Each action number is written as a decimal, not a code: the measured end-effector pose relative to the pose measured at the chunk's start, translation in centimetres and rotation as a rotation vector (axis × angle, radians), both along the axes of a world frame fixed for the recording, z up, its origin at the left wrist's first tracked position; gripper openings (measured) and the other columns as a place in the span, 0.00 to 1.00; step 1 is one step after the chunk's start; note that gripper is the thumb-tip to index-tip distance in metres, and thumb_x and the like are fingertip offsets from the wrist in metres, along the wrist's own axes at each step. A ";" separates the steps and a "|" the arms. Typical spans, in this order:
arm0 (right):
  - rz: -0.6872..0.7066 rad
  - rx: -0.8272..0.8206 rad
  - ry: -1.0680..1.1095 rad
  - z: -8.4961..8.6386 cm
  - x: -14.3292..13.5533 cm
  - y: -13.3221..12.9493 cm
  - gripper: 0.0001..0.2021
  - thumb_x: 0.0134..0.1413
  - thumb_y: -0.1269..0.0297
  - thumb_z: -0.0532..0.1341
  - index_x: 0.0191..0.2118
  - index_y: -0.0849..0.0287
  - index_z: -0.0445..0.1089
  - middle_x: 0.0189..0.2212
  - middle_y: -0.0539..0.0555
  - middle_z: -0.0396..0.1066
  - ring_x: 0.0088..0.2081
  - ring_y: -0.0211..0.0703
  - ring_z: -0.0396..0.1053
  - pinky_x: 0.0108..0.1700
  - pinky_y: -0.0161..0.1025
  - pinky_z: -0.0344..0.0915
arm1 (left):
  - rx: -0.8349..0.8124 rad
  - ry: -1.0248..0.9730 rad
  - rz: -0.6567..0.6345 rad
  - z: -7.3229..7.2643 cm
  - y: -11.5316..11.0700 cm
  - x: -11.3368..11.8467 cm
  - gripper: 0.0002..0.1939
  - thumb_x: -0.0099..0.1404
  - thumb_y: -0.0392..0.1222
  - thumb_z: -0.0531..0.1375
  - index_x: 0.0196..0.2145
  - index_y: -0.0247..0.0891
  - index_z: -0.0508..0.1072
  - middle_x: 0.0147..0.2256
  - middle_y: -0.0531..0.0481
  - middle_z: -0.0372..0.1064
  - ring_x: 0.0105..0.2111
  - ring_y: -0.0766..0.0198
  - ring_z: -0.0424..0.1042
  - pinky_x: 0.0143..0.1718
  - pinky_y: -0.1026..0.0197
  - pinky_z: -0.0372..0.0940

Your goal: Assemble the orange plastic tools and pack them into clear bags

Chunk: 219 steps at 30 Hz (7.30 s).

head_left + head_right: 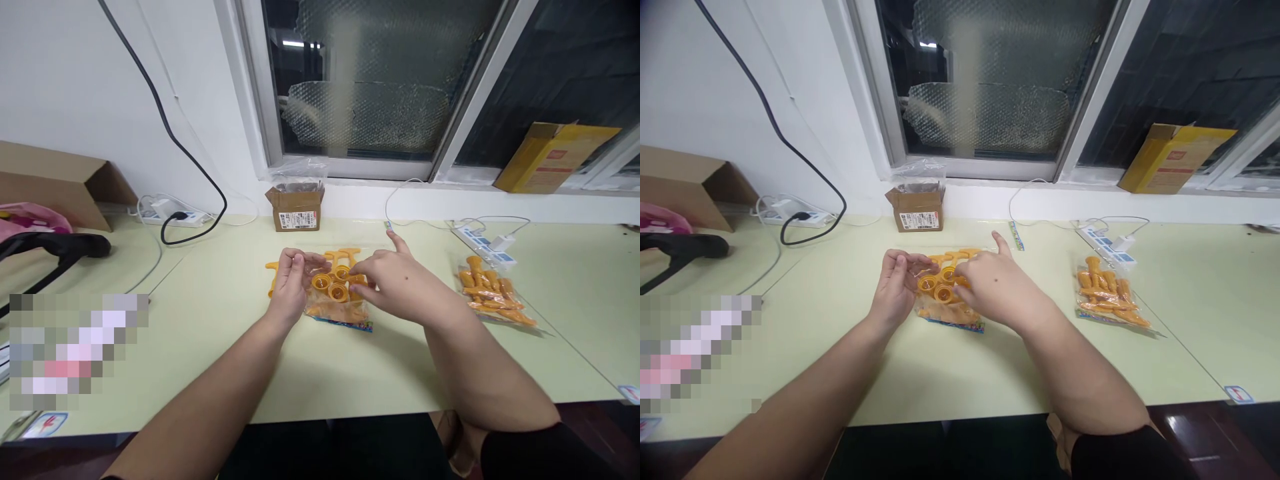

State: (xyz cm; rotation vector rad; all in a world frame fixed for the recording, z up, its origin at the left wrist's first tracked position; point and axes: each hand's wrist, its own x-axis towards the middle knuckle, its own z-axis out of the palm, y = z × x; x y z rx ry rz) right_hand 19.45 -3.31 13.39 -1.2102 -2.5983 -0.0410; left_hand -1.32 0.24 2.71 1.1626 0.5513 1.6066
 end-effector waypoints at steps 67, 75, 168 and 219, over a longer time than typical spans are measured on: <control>-0.741 0.046 0.500 -12.2 13.3 8.0 0.19 0.55 0.55 0.62 0.49 0.57 0.74 0.51 0.63 0.69 0.55 0.58 0.67 0.60 0.53 0.61 | 0.232 1.081 -0.175 -2.2 -0.2 -0.4 0.08 0.69 0.46 0.60 0.38 0.43 0.77 0.39 0.47 0.77 0.41 0.53 0.74 0.41 0.54 0.67; -0.749 -0.310 0.000 -13.2 11.7 8.6 0.17 0.53 0.72 0.62 0.49 0.58 0.78 0.57 0.61 0.71 0.59 0.58 0.66 0.60 0.48 0.62 | 0.142 1.243 -0.227 -1.5 -0.6 -0.4 0.09 0.71 0.45 0.56 0.40 0.43 0.75 0.42 0.50 0.76 0.45 0.56 0.73 0.46 0.53 0.67; -0.031 -0.160 0.880 -14.9 6.7 8.5 0.07 0.60 0.58 0.63 0.39 0.54 0.74 0.47 0.57 0.70 0.53 0.49 0.71 0.59 0.50 0.67 | 0.196 0.740 0.298 -2.5 2.1 -2.3 0.19 0.68 0.44 0.60 0.56 0.47 0.65 0.61 0.43 0.64 0.62 0.54 0.67 0.55 0.48 0.73; -0.005 0.014 0.549 -13.7 1.6 5.5 0.04 0.60 0.71 0.60 0.37 0.54 0.70 0.34 0.53 0.77 0.38 0.47 0.75 0.46 0.46 0.67 | 0.493 1.144 0.535 -1.9 0.8 -1.3 0.04 0.69 0.40 0.60 0.41 0.43 0.74 0.40 0.48 0.72 0.44 0.55 0.71 0.49 0.50 0.62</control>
